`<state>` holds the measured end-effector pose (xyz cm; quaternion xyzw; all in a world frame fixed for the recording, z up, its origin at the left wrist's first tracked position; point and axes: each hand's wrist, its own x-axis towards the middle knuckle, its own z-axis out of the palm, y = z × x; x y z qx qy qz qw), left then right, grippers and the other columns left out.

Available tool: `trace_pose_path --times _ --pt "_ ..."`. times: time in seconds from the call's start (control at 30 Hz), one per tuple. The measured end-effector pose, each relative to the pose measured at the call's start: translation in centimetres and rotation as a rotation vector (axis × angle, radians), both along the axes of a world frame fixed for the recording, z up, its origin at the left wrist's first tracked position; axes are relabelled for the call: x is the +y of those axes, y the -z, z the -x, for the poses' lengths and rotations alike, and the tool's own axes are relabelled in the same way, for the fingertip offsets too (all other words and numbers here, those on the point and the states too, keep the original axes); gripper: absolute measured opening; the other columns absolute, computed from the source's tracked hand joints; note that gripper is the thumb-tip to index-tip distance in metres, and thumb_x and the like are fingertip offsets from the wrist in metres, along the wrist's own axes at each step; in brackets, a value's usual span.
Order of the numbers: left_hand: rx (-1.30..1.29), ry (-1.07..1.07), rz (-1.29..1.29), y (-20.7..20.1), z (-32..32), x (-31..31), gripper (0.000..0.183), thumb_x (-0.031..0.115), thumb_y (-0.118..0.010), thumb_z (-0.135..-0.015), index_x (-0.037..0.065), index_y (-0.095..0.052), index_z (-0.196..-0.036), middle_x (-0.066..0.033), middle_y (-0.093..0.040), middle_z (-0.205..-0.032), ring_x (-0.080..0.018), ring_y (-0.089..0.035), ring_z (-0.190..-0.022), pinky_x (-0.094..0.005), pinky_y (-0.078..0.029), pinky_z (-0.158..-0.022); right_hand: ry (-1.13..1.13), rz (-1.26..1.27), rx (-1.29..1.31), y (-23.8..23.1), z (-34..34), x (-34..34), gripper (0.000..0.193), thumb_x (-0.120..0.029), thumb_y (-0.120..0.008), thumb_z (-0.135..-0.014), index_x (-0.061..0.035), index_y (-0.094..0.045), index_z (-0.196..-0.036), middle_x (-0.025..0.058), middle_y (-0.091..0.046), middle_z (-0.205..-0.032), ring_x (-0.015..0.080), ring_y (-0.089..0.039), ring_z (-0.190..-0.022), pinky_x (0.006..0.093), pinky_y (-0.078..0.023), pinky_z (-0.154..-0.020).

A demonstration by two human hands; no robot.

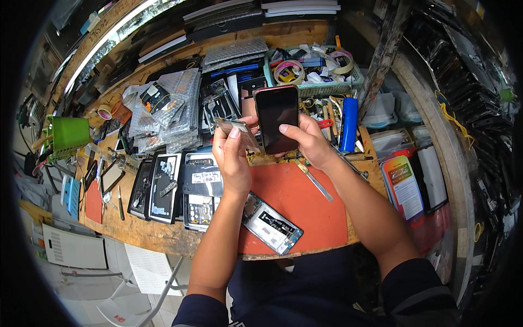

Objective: The person sorts through multiple sealed plastic bags containing electronic components, then picks up a smartphone and a battery, holding them together to compare fit. The person does not open the phone or install the battery during the clip.

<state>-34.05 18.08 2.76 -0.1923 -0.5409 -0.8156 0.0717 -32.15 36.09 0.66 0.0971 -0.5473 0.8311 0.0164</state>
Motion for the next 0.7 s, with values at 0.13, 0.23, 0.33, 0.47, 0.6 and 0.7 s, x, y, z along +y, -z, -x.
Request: trace_pose_path --times 0.13,0.23,0.33,0.47,0.6,0.7 --pt "0.003 0.006 0.000 0.02 0.00 0.17 0.038 0.034 -0.050 -0.102 -0.001 -0.053 -0.113 -0.0250 -0.067 -0.120 -0.0262 -0.068 -0.105 -0.0386 -0.052 -0.100 -0.002 0.006 -0.016 -0.03 0.06 0.15 0.027 -0.024 -0.061 -0.102 -0.0019 -0.064 -0.118 0.0050 -0.070 -0.094 0.0118 -0.069 -0.076 0.0281 -0.060 -0.060" --pt "0.022 -0.004 0.013 0.02 0.17 0.08 0.038 0.034 -0.050 -0.102 -0.002 -0.053 -0.113 -0.0248 -0.067 -0.120 -0.0265 -0.067 -0.105 -0.0391 -0.051 -0.101 0.001 0.006 -0.010 0.17 0.02 0.04 0.027 -0.024 -0.061 -0.102 -0.0019 -0.064 -0.117 0.0050 -0.070 -0.094 0.0115 -0.069 -0.076 0.0280 -0.060 -0.060" --pt "0.006 0.002 0.002 0.09 0.15 0.07 0.038 0.035 -0.049 -0.102 -0.002 -0.054 -0.113 -0.0248 -0.067 -0.120 -0.0267 -0.067 -0.105 -0.0394 -0.051 -0.101 -0.007 0.007 -0.005 0.30 0.09 0.06 0.026 -0.024 -0.061 -0.102 -0.0018 -0.064 -0.117 0.0051 -0.070 -0.094 0.0115 -0.069 -0.076 0.0279 -0.060 -0.060" --pt "0.010 0.009 0.000 0.00 0.23 0.14 0.039 0.035 -0.049 -0.102 -0.002 -0.054 -0.114 -0.0247 -0.067 -0.120 -0.0268 -0.067 -0.106 -0.0396 -0.051 -0.101 -0.008 0.013 -0.018 0.13 0.08 0.12 0.026 -0.023 -0.061 -0.102 -0.0016 -0.063 -0.117 0.0053 -0.070 -0.094 0.0118 -0.069 -0.076 0.0279 -0.060 -0.060" --pt "-0.001 -0.002 -0.002 0.15 0.22 -0.07 0.040 0.034 -0.049 -0.102 -0.003 -0.054 -0.115 -0.0249 -0.067 -0.120 -0.0271 -0.067 -0.106 -0.0396 -0.051 -0.101 -0.023 -0.001 -0.015 0.27 0.24 0.06 0.026 -0.023 -0.061 -0.102 -0.0019 -0.063 -0.117 0.0052 -0.070 -0.094 0.0117 -0.069 -0.076 0.0280 -0.060 -0.060" --pt "0.011 -0.002 0.010 0.27 0.13 0.05 0.039 0.034 -0.049 -0.102 -0.003 -0.054 -0.115 -0.0250 -0.067 -0.120 -0.0272 -0.067 -0.106 -0.0395 -0.051 -0.101 -0.006 -0.005 -0.020 0.44 0.11 0.10 0.026 -0.024 -0.061 -0.102 -0.0020 -0.064 -0.116 0.0052 -0.070 -0.095 0.0117 -0.070 -0.077 0.0282 -0.061 -0.060"
